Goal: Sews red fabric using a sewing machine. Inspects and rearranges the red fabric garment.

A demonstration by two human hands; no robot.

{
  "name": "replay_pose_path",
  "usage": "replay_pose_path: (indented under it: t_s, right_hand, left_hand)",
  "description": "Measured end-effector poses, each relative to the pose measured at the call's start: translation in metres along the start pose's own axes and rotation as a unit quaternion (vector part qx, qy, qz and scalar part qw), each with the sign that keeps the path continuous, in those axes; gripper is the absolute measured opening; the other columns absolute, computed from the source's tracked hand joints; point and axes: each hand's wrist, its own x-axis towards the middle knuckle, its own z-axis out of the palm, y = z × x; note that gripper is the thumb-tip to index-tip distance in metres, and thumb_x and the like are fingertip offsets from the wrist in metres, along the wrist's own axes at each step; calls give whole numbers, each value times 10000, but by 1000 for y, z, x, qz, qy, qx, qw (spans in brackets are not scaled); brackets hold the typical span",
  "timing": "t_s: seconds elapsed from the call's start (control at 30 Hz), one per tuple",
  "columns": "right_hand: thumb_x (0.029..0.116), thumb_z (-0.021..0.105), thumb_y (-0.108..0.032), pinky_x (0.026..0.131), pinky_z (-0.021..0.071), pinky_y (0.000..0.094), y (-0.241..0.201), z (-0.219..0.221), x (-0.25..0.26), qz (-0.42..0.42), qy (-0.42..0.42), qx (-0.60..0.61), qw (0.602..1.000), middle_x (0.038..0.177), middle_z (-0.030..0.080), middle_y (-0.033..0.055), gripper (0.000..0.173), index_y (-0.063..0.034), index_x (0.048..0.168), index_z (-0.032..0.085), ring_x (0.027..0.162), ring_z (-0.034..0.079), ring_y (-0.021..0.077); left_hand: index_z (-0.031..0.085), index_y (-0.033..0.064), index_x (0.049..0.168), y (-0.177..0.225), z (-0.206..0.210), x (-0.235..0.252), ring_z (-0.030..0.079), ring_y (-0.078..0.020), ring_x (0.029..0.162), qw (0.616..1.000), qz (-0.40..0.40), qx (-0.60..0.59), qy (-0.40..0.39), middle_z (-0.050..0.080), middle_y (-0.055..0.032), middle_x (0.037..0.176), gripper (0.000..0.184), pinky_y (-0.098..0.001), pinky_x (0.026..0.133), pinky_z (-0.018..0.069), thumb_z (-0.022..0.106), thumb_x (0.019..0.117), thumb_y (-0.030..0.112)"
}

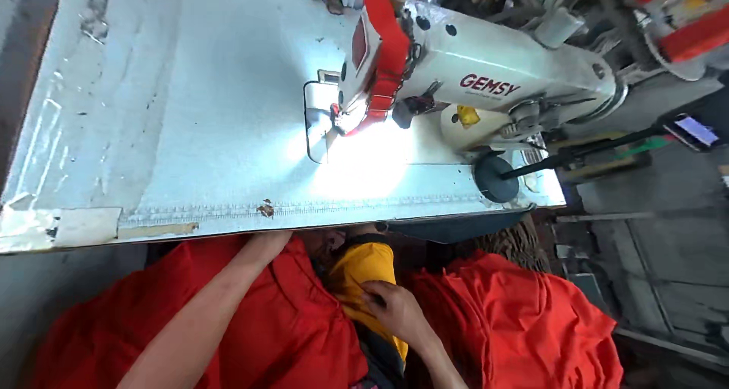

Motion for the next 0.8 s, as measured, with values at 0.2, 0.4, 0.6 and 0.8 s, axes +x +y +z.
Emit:
replay_pose_path:
  t_s: [0.2,0.4,0.6,0.8]
  right_hand:
    - [1027,594,-350,862,613,426,-8,9,24,-44,-1,41,998,1051,767,39,312,-134,1182,756,933,738,168]
    - [1031,585,-377,836,600,464,-56,13,75,-176,-77,-3,981,1037,759,30,295,-155,1055,777,955,729,188]
    - [1029,593,-369,864,603,442,-65,5,83,-179,-60,3,982,1073,759,16,274,-179,1111,772,979,728,168]
    - [1026,605,-334,855,605,398,-31,14,61,-147,-39,54,987,1013,762,16,257,-145,1052,777,935,726,142]
  left_hand:
    - [684,155,1323,-1,42,-70,536,-383,1372,969,58,-45,235,616,-148,1429,450,-636,1182,316,474,1050,444]
    - [598,26,1412,-80,59,-115,512,-369,1398,898,-98,-210,374,551,-212,1481,466,-571,1182,377,447,1085,322]
    - [681,-22,1234,-158,68,-117,629,-407,1194,910,-208,-231,276,660,-250,1245,299,-566,1053,484,564,1035,167]
    - [701,-36,1049,-157,56,-128,694,-301,897,892,-199,-254,316,701,-204,1029,180,-501,834,578,686,948,112]
